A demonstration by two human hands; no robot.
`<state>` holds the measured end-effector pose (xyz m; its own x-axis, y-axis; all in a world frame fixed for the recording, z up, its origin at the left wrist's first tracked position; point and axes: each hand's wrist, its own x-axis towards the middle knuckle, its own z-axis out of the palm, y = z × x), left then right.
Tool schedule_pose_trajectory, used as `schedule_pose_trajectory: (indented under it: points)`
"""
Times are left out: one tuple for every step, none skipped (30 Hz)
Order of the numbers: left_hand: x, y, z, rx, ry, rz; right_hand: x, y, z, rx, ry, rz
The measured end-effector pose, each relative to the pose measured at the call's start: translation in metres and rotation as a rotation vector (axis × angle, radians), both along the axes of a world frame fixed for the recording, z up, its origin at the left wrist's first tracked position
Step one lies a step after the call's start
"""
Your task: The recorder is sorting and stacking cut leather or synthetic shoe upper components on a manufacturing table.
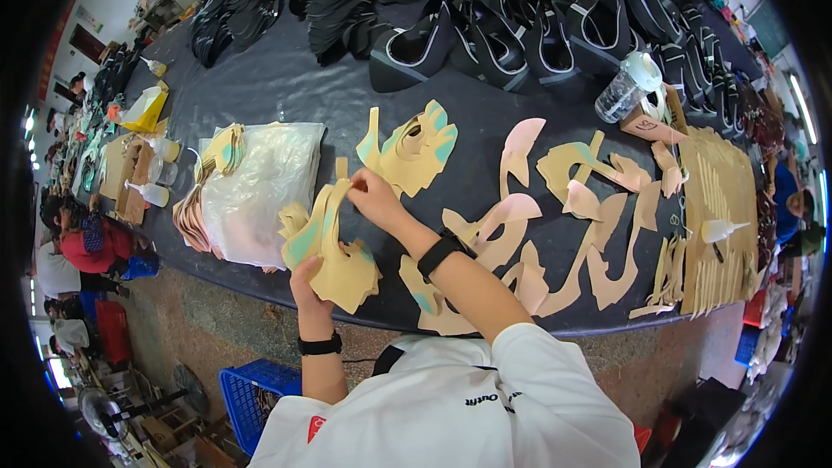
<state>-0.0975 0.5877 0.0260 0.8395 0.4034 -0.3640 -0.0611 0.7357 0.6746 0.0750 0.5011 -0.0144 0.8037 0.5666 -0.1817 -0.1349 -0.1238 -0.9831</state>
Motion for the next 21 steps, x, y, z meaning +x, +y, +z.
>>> schedule_pose_trajectory:
  points:
    - [0.001, -0.001, 0.002, 0.002, -0.001, 0.001, -0.001, 0.006, -0.010, 0.002, -0.001, 0.001]
    - [0.003, -0.004, 0.008, -0.027, -0.033, -0.018, -0.003, 0.013, -0.018, -0.137, -0.336, -0.221]
    - [0.005, -0.005, 0.011, -0.056, -0.065, -0.037, -0.004, 0.017, -0.025, -0.277, -0.671, -0.445]
    - [0.004, -0.004, 0.006, -0.055, -0.066, -0.041, -0.002, 0.016, -0.033, -0.278, -0.671, -0.448]
    - [-0.002, 0.001, -0.001, -0.118, -0.081, -0.077, -0.003, 0.017, -0.035, -0.247, -0.602, -0.226]
    - [-0.003, 0.002, -0.001, -0.182, -0.103, -0.128, 0.002, 0.014, -0.037, -0.219, -0.535, -0.020]
    - [-0.005, 0.000, 0.004, -0.179, -0.104, -0.132, 0.016, 0.013, -0.043, -0.247, -0.363, 0.222]
    - [-0.007, -0.005, 0.014, -0.182, -0.064, -0.087, 0.016, 0.014, -0.041, -0.245, -0.362, 0.227]
    - [-0.010, -0.007, 0.021, -0.185, -0.025, -0.044, 0.016, 0.014, -0.038, -0.225, -0.312, 0.228]
    - [-0.015, -0.005, 0.022, -0.185, -0.024, -0.041, 0.017, 0.014, -0.036, -0.205, -0.261, 0.228]
    - [-0.021, 0.000, 0.024, -0.229, -0.098, -0.072, 0.021, 0.012, -0.035, -0.206, -0.263, 0.227]
    - [-0.027, 0.005, 0.027, -0.273, -0.172, -0.105, 0.027, 0.010, -0.034, -0.232, -0.281, 0.167]
    - [-0.032, 0.009, 0.029, -0.194, -0.154, -0.139, 0.032, 0.007, -0.033, -0.258, -0.299, 0.106]
    - [-0.037, 0.012, 0.033, -0.192, -0.152, -0.137, 0.033, 0.005, -0.028, -0.256, -0.298, 0.109]
    - [-0.040, 0.014, 0.039, -0.172, -0.183, -0.099, 0.035, 0.002, -0.023, -0.167, -0.202, 0.107]
    - [-0.044, 0.017, 0.042, -0.152, -0.213, -0.061, 0.035, 0.001, -0.018, -0.078, -0.106, 0.106]
    - [-0.045, 0.021, 0.040, -0.115, -0.216, -0.032, 0.035, 0.001, -0.011, -0.053, -0.057, 0.147]
    - [-0.045, 0.020, 0.039, -0.116, -0.217, -0.033, 0.033, 0.002, -0.007, -0.054, -0.058, 0.146]
    - [-0.044, 0.018, 0.038, -0.003, -0.154, 0.029, 0.029, 0.005, -0.002, 0.022, 0.036, 0.194]
    - [-0.038, 0.017, 0.042, 0.111, -0.091, 0.090, 0.025, 0.006, 0.004, 0.098, 0.129, 0.241]
    - [-0.034, 0.018, 0.042, 0.088, -0.060, 0.114, 0.018, 0.004, 0.022, 0.134, 0.262, 0.300]
